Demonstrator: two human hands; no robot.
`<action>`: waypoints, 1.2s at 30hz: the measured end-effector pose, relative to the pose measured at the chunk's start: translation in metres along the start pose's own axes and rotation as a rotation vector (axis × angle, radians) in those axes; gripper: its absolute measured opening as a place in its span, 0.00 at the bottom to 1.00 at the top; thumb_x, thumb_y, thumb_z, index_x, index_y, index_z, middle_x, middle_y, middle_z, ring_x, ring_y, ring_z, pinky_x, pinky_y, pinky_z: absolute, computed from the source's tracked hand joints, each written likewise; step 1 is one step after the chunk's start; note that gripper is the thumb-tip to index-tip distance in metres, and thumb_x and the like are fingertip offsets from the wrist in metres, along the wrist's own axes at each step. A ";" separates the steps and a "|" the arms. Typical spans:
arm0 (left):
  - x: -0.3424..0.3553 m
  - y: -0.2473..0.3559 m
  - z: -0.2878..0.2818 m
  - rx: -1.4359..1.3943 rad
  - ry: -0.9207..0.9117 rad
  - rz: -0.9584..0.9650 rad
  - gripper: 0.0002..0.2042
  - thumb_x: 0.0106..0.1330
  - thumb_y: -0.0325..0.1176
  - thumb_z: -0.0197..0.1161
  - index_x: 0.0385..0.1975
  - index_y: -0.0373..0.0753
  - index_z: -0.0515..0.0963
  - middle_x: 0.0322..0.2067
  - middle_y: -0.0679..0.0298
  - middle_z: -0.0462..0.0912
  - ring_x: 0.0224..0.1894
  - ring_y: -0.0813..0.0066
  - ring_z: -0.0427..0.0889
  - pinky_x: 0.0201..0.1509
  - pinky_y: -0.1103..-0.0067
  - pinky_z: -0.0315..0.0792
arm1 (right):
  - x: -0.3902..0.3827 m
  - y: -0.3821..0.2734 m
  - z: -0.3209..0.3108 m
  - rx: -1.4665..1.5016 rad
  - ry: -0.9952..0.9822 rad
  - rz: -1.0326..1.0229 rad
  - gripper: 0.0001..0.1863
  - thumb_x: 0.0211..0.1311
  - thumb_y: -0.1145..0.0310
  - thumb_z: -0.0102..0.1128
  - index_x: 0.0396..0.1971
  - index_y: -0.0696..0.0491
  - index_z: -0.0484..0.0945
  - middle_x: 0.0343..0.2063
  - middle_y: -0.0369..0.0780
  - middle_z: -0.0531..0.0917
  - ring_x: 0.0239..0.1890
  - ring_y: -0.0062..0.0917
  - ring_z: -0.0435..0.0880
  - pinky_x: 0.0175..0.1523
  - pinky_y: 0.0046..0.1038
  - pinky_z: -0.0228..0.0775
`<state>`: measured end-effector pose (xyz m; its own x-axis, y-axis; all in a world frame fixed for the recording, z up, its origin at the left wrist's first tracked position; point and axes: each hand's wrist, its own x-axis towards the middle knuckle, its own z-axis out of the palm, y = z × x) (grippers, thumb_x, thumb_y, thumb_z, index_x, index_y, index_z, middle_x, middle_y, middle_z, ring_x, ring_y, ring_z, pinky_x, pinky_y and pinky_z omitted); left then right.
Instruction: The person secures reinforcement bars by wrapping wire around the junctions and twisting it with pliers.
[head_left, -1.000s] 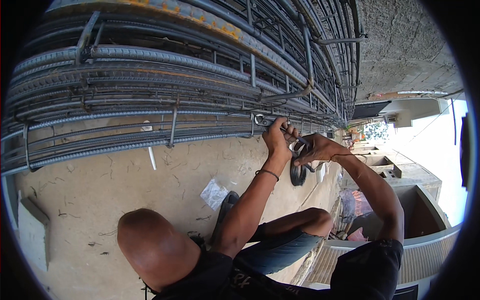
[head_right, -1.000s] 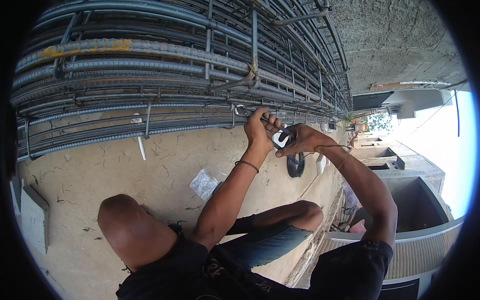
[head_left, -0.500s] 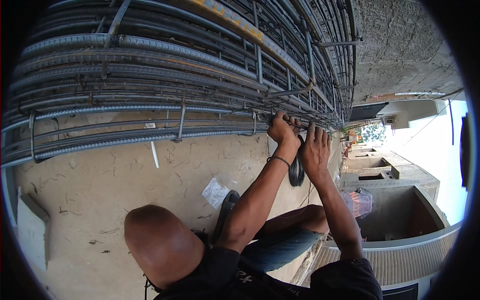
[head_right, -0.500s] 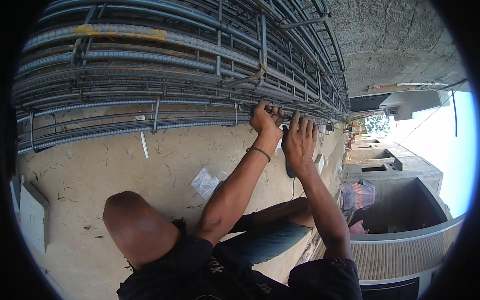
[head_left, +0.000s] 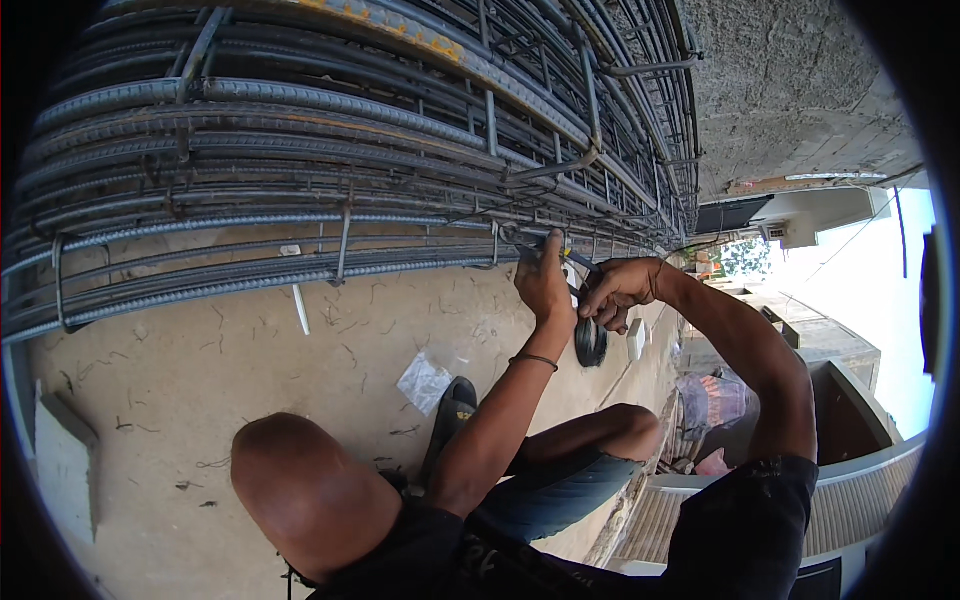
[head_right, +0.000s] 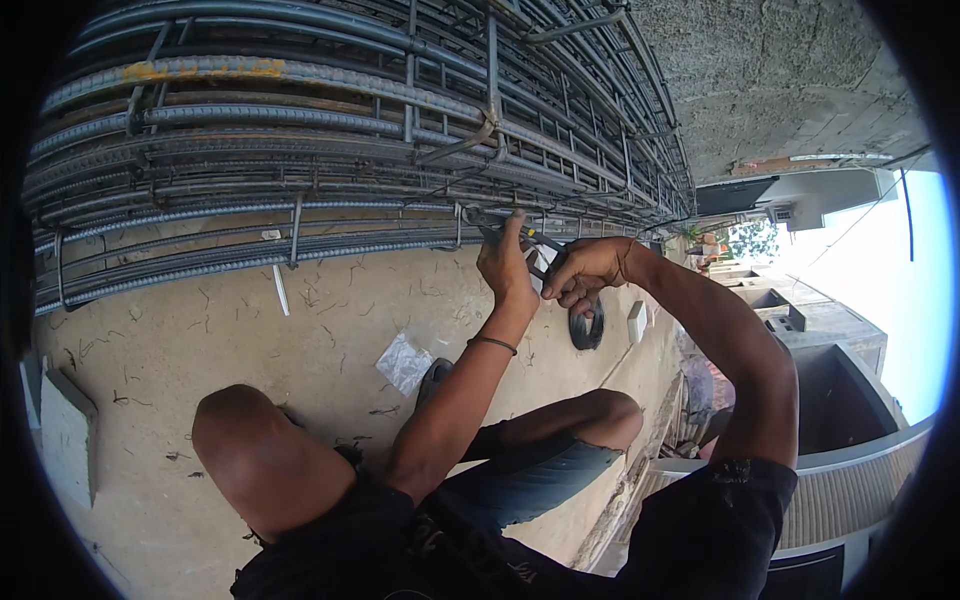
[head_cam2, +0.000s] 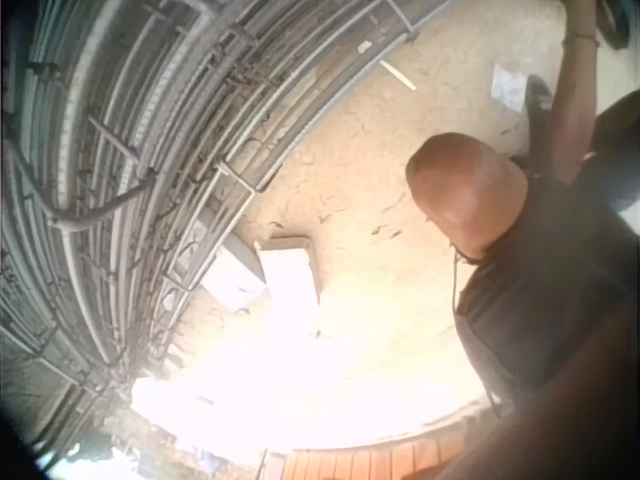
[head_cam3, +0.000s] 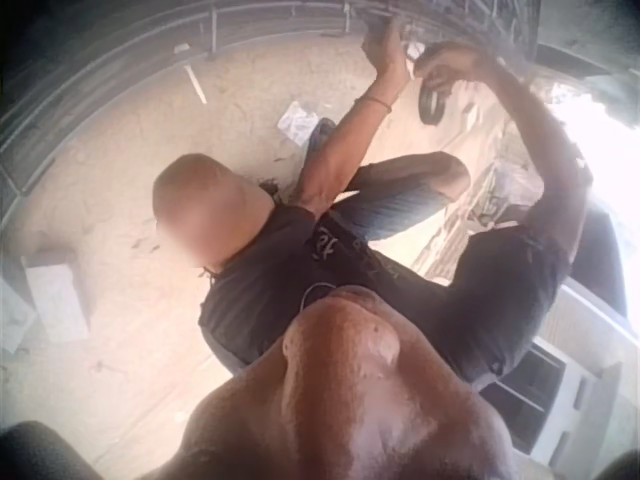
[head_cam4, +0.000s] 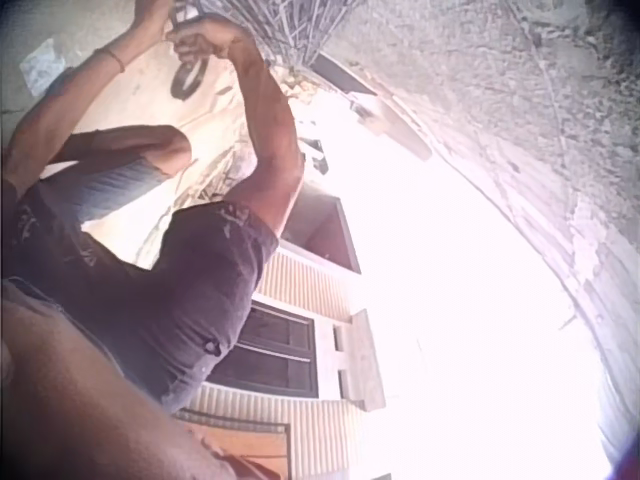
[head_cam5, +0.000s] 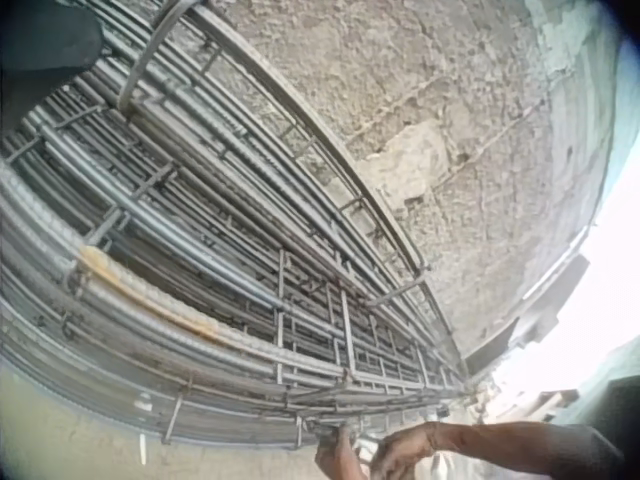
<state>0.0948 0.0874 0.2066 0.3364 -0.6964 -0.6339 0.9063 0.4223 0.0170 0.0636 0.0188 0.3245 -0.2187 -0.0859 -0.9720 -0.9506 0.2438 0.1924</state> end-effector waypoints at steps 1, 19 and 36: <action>0.004 0.001 0.000 -0.177 -0.112 -0.167 0.12 0.60 0.40 0.63 0.30 0.36 0.76 0.29 0.60 0.78 0.30 0.72 0.75 0.41 0.75 0.69 | -0.002 0.002 0.002 -0.014 0.016 0.001 0.11 0.51 0.63 0.66 0.24 0.55 0.76 0.17 0.35 0.75 0.18 0.21 0.75 0.27 0.26 0.71; 0.028 -0.001 0.028 -0.047 0.241 -0.317 0.11 0.55 0.38 0.61 0.22 0.42 0.67 0.17 0.69 0.66 0.16 0.80 0.65 0.19 0.80 0.60 | 0.021 0.017 0.025 -0.893 0.942 -0.441 0.09 0.55 0.70 0.57 0.31 0.62 0.76 0.22 0.48 0.81 0.25 0.39 0.83 0.34 0.36 0.77; 0.017 0.002 -0.011 -0.099 -0.213 -0.412 0.16 0.61 0.51 0.56 0.25 0.43 0.72 0.20 0.65 0.76 0.26 0.69 0.81 0.26 0.78 0.68 | 0.065 0.136 0.114 0.304 0.406 -0.273 0.28 0.66 0.44 0.46 0.40 0.58 0.76 0.35 0.46 0.81 0.36 0.31 0.83 0.43 0.30 0.77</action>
<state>0.0991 0.0830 0.1872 0.0081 -0.9167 -0.3996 0.9499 0.1319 -0.2832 -0.0548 0.1568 0.2721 -0.0981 -0.5343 -0.8396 -0.8917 0.4218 -0.1642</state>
